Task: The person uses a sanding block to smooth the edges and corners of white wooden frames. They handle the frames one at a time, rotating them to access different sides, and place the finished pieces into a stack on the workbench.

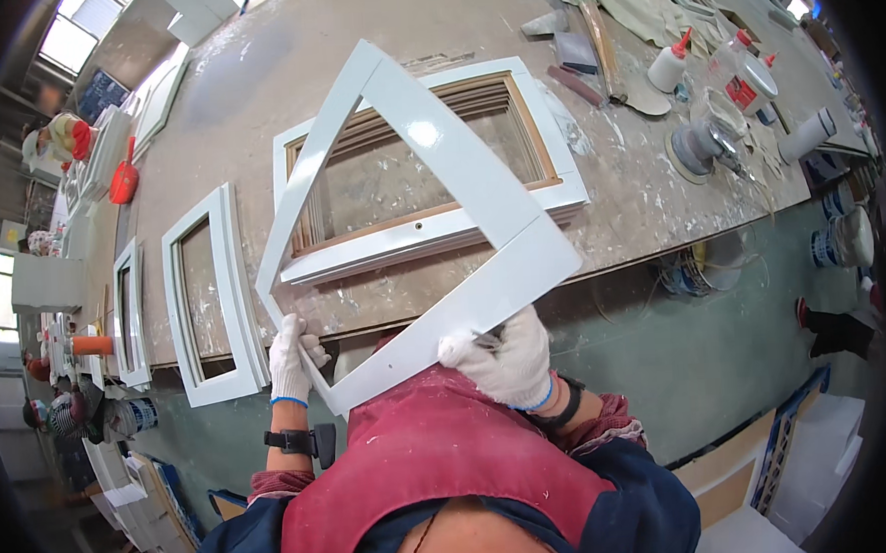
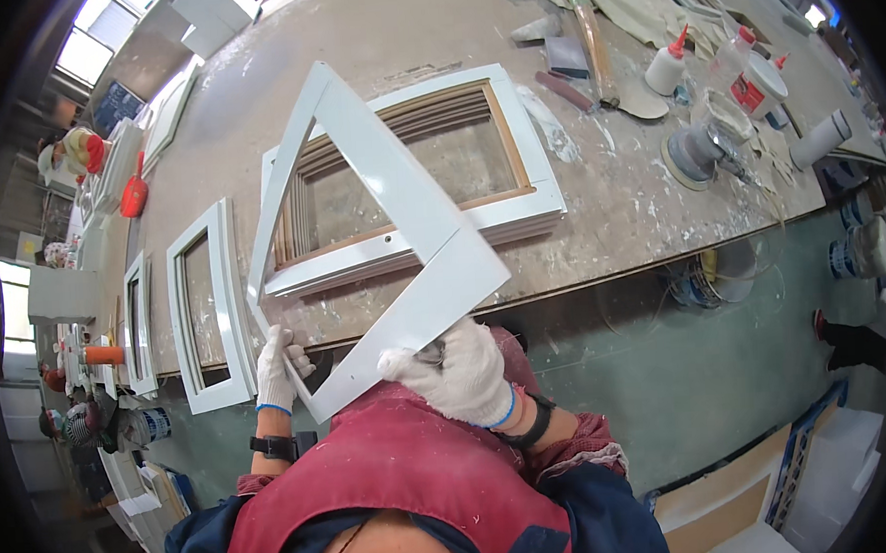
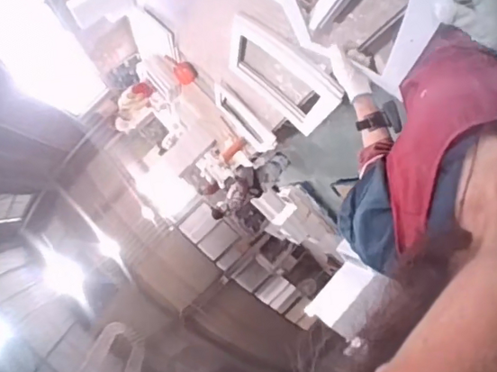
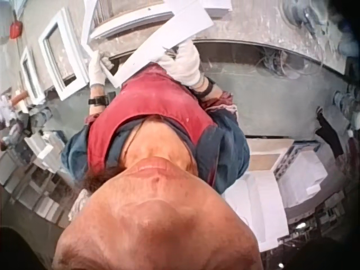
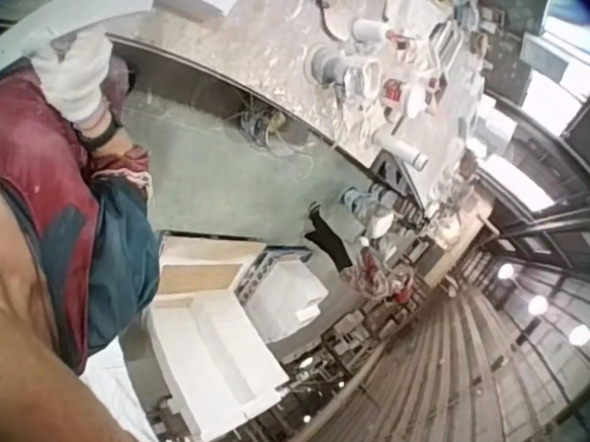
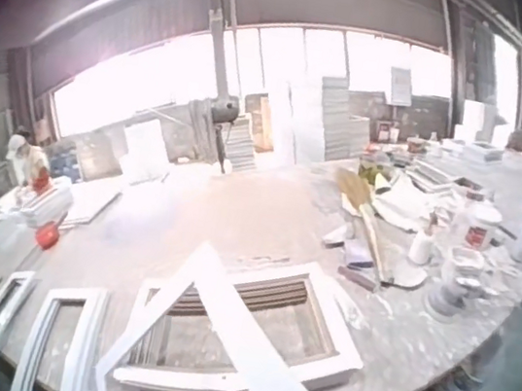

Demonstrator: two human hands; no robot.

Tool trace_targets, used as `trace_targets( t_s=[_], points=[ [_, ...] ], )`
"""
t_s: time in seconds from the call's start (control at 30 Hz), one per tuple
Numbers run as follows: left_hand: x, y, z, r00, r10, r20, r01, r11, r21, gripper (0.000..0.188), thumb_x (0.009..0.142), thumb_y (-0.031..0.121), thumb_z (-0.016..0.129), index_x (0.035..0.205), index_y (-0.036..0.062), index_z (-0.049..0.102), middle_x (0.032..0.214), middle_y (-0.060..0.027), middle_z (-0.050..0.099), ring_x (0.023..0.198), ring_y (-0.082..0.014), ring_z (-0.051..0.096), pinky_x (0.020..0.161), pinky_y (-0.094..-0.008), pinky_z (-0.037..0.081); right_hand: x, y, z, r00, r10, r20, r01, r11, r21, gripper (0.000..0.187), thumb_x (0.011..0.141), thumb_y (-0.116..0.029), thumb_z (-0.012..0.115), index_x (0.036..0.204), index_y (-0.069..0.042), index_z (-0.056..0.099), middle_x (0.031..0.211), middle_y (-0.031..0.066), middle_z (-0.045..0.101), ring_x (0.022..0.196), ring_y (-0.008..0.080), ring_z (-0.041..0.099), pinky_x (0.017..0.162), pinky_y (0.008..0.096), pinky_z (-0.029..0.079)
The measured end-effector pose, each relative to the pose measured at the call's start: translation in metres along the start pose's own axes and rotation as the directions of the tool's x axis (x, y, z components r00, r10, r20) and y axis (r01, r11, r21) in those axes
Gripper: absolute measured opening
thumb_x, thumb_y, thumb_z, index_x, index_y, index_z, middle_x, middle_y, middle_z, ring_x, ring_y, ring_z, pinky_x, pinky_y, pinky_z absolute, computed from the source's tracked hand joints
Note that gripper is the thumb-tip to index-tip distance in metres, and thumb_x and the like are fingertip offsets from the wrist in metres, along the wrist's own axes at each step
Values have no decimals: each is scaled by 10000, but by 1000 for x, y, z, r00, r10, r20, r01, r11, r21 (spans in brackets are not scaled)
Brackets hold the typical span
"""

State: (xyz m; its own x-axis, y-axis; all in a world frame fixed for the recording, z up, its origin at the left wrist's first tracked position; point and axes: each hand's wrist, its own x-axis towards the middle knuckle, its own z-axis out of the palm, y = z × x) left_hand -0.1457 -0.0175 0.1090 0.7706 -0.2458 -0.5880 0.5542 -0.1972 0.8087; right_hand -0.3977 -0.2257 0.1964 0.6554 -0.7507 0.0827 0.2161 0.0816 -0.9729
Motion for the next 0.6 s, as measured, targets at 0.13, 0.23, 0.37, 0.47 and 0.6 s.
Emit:
trace_targets(
  t_s=[0.13,0.23,0.37,0.47,0.6],
  points=[
    [-8,7,7,994,60,91,-79,971,224,173,866,254,628,870,107,539,650,26,476,467,-83,464,430,-269,462,6,-16,-6,949,-215,229,273,925,-263,275,751,-332,811,864,-102,711,784,36,676,658,195,650,618,329,521],
    [-9,9,11,996,75,54,-86,967,241,156,856,237,628,856,113,533,654,26,474,466,-82,459,425,-266,456,5,-15,-7,900,-330,286,409,865,-291,330,713,-406,826,859,-125,730,809,47,676,664,230,652,590,325,511],
    [-4,-1,7,991,115,-64,-96,963,251,188,839,207,619,956,116,504,667,16,470,461,-81,429,394,-263,415,12,-14,-13,834,-380,400,474,864,-168,242,696,-299,802,837,-123,715,795,47,667,655,246,642,582,333,509],
    [-2,-4,3,993,102,-59,-83,961,265,215,834,198,615,989,122,488,669,15,462,461,-83,423,388,-265,404,20,-25,-37,727,-374,576,531,838,-127,163,691,-156,725,845,-110,698,775,48,668,655,252,648,588,338,521],
    [-2,-6,-4,995,79,-57,-61,960,275,210,833,180,607,987,125,476,670,14,455,462,-87,426,386,-269,401,26,-51,-83,799,-238,553,345,933,-97,251,742,16,573,953,-59,687,708,71,655,643,241,657,604,317,536]
  ],
)
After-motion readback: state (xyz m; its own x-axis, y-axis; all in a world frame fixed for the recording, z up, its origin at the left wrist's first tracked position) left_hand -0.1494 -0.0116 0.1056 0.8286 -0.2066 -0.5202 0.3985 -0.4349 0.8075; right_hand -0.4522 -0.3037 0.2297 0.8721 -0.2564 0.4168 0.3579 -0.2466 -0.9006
